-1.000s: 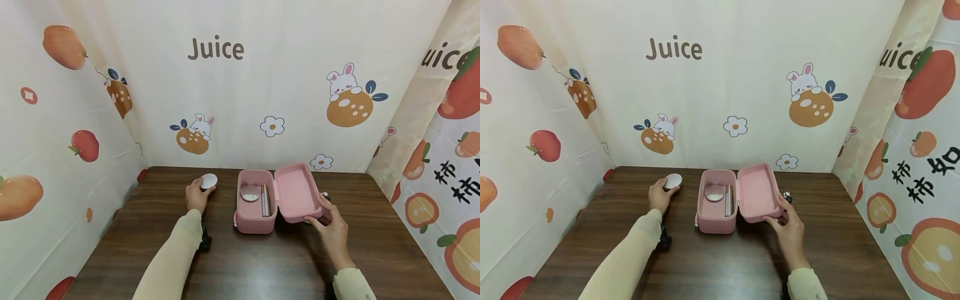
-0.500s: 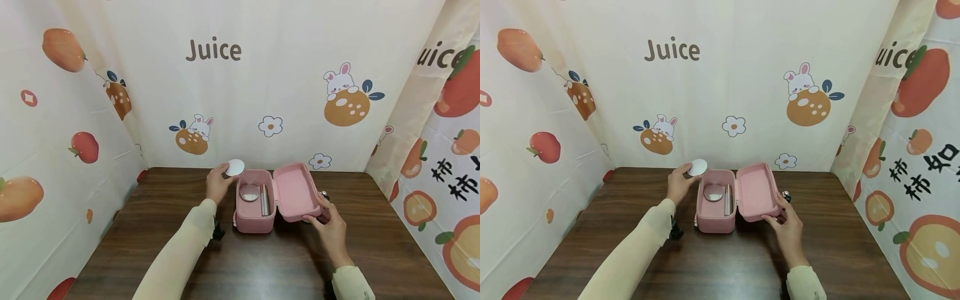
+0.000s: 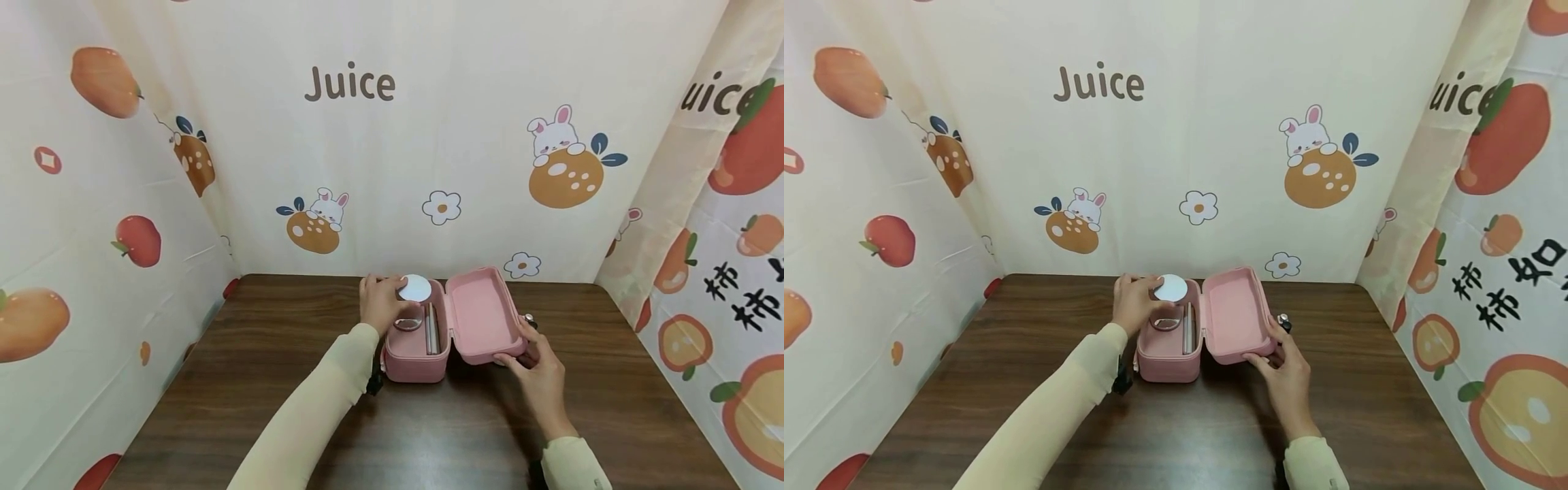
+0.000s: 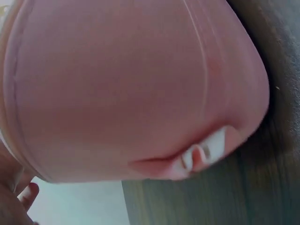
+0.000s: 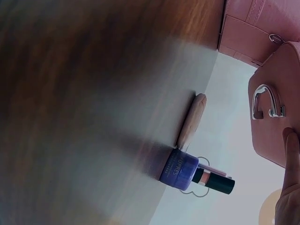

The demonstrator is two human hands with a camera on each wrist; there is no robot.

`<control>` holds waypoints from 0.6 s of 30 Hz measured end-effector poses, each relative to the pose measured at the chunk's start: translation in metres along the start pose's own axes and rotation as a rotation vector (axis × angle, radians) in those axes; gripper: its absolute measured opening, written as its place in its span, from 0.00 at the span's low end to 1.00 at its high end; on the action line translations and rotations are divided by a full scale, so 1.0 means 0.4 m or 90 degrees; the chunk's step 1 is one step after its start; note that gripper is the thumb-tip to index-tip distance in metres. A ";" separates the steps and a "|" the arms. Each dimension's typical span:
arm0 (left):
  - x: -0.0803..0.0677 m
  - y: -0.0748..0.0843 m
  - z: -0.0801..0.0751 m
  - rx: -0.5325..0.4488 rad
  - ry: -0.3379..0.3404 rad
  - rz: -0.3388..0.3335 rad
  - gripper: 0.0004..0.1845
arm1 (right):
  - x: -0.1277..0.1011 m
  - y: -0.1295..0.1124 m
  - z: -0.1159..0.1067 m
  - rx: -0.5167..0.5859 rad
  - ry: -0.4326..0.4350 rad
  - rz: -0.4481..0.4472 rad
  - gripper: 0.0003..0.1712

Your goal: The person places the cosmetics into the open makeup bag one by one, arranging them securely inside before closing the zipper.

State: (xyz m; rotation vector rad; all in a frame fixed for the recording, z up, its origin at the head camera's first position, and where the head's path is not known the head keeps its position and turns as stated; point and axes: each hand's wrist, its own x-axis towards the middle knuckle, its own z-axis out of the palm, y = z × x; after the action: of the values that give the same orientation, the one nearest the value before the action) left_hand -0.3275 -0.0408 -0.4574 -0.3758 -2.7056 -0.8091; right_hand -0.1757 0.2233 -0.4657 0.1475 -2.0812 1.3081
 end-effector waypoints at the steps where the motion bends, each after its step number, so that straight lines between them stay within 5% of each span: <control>1: -0.002 0.003 0.001 0.007 -0.001 -0.001 0.36 | -0.001 0.000 0.000 -0.002 -0.001 0.000 0.38; 9: -0.008 0.016 0.016 0.074 -0.074 0.006 0.36 | 0.000 -0.001 -0.002 0.003 0.000 -0.006 0.37; 14: 0.000 0.029 0.036 0.201 -0.092 0.060 0.29 | 0.001 -0.003 -0.002 0.009 0.002 -0.010 0.37; 18: 0.001 0.040 0.053 0.287 -0.102 0.030 0.24 | 0.001 -0.005 0.000 0.012 0.000 -0.017 0.37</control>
State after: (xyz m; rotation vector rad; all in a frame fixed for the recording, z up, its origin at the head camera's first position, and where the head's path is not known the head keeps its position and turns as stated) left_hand -0.3270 -0.0159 -0.4662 -0.4081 -2.9043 -0.1447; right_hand -0.1753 0.2223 -0.4638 0.1828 -2.0607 1.3115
